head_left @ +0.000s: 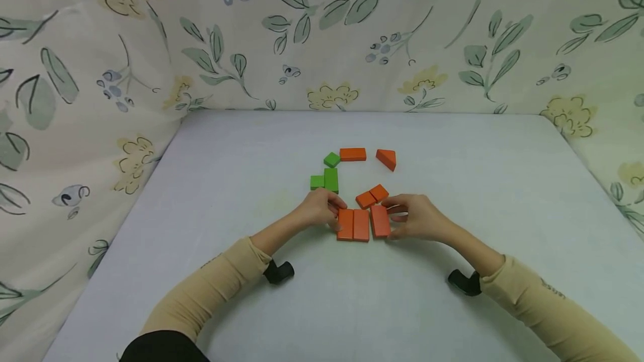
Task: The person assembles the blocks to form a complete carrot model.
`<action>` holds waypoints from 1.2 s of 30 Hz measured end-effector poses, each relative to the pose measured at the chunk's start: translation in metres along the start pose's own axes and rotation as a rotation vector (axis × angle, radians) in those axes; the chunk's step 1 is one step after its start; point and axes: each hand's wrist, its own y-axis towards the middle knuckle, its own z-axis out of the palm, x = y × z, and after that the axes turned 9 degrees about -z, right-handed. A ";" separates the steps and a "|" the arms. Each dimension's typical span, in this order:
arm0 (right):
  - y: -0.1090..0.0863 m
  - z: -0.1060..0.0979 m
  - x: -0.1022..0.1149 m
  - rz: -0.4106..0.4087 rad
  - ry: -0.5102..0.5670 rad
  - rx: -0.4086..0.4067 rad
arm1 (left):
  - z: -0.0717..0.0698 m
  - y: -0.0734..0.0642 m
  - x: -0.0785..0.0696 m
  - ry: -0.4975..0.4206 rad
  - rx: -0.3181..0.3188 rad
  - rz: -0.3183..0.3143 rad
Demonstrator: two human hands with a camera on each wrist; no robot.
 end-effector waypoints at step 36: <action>0.011 -0.009 0.014 -0.001 -0.166 0.126 | 0.000 0.008 -0.002 -0.013 -0.012 0.006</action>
